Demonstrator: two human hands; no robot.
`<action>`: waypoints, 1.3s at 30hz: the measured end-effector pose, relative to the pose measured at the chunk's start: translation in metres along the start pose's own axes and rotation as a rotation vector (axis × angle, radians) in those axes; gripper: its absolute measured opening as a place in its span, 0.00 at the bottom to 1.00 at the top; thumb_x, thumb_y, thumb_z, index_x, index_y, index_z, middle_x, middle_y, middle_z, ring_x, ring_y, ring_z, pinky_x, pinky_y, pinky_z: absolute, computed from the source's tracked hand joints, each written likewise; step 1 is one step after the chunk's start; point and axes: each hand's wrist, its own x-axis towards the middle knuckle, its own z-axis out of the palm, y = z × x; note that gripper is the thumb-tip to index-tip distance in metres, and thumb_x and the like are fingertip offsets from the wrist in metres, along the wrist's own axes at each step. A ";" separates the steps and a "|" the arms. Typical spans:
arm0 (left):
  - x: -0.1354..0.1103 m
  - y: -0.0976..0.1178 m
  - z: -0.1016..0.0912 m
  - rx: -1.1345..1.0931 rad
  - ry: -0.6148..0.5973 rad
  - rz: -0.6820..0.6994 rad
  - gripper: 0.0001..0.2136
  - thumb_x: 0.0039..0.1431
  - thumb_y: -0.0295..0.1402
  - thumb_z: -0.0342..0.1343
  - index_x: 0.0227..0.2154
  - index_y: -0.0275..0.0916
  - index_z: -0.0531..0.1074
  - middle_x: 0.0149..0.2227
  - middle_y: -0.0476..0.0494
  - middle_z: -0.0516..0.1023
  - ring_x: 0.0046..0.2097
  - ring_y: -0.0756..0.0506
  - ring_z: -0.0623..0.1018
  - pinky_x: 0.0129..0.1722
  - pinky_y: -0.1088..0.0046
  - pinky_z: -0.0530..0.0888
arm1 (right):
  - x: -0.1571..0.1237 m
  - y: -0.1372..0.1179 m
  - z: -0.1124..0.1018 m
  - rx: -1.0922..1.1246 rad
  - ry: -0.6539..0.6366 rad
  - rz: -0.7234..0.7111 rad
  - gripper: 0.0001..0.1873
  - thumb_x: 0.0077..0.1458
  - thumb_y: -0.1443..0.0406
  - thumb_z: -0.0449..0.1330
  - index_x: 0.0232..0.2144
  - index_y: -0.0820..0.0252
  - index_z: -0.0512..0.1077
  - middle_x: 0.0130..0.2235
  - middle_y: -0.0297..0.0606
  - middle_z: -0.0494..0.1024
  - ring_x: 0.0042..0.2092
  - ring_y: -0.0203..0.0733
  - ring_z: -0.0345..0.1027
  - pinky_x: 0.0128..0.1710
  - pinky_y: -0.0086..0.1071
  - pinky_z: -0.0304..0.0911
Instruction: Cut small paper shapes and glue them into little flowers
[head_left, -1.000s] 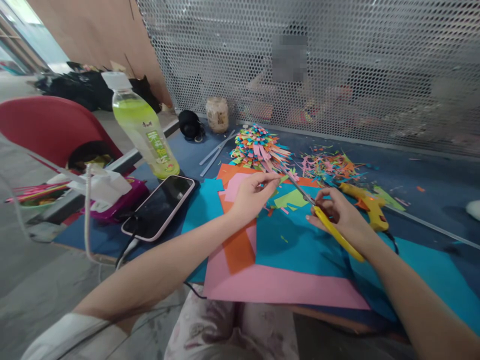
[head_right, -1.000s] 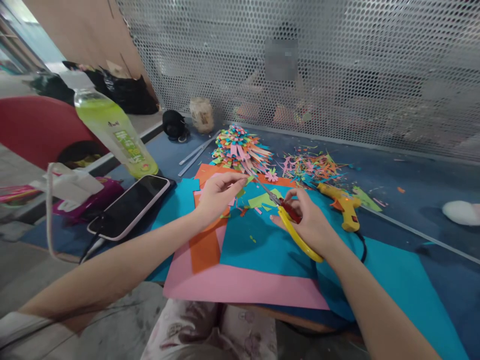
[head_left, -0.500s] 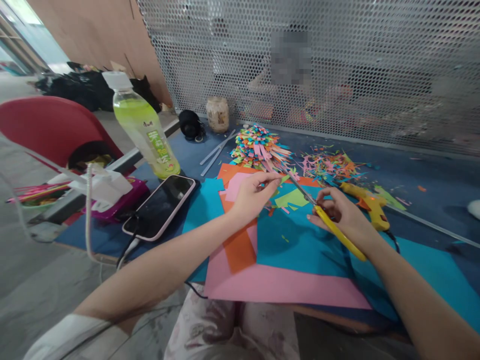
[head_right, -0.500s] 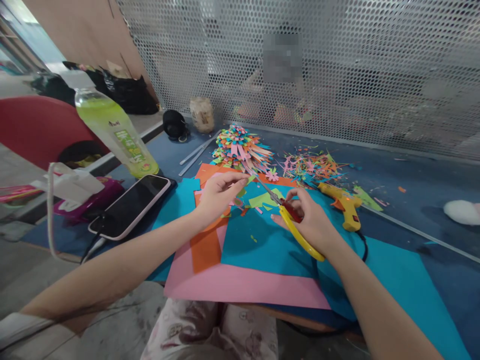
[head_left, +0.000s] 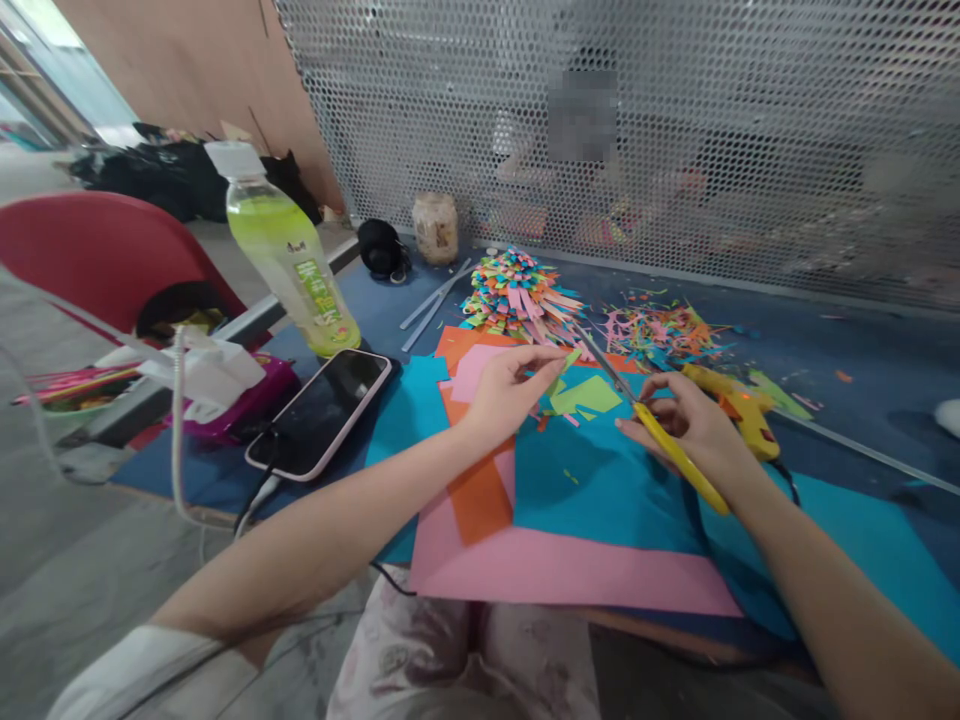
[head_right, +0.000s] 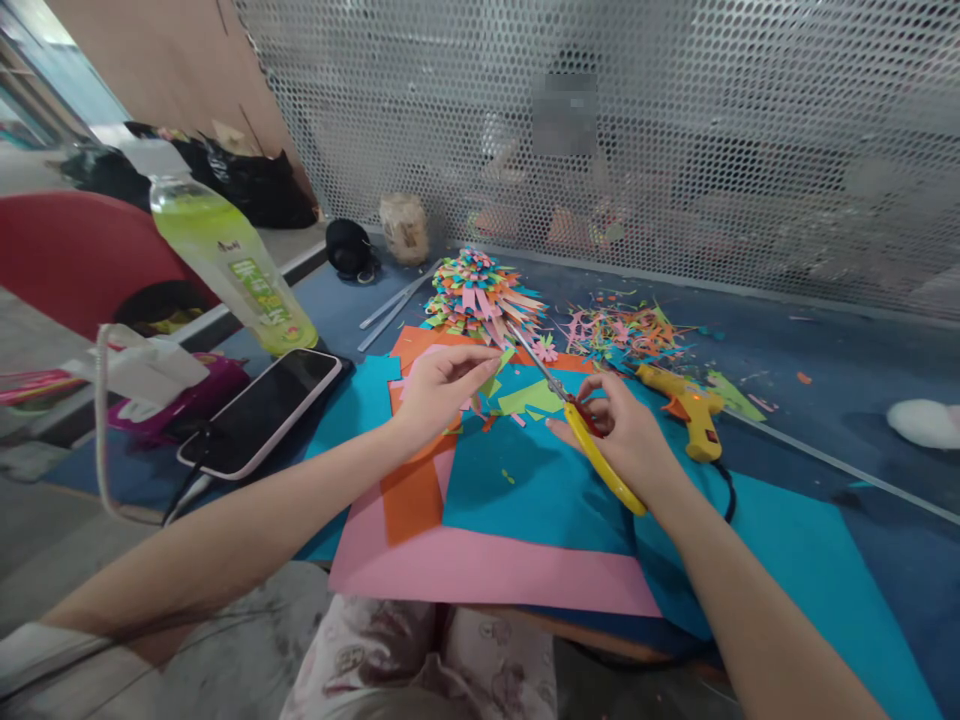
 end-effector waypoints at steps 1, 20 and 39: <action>0.000 0.001 0.000 -0.014 -0.001 -0.014 0.10 0.51 0.37 0.57 0.33 0.37 0.75 0.31 0.45 0.78 0.31 0.51 0.75 0.30 0.76 0.71 | 0.001 0.000 0.000 0.012 0.008 0.009 0.22 0.39 0.55 0.65 0.32 0.52 0.58 0.20 0.27 0.69 0.16 0.31 0.54 0.12 0.27 0.50; -0.003 0.005 0.002 -0.210 -0.013 -0.167 0.12 0.44 0.34 0.63 0.32 0.34 0.72 0.35 0.42 0.78 0.35 0.47 0.78 0.32 0.73 0.75 | 0.000 0.003 0.005 0.073 0.050 -0.002 0.23 0.40 0.57 0.66 0.34 0.51 0.58 0.26 0.32 0.72 0.23 0.39 0.66 0.16 0.30 0.58; -0.014 0.006 0.015 -0.460 -0.228 -0.377 0.14 0.41 0.35 0.65 0.30 0.34 0.70 0.27 0.43 0.78 0.30 0.46 0.79 0.19 0.79 0.70 | -0.004 -0.001 0.018 0.416 0.052 -0.059 0.27 0.36 0.67 0.69 0.34 0.50 0.57 0.31 0.28 0.76 0.27 0.37 0.71 0.31 0.34 0.68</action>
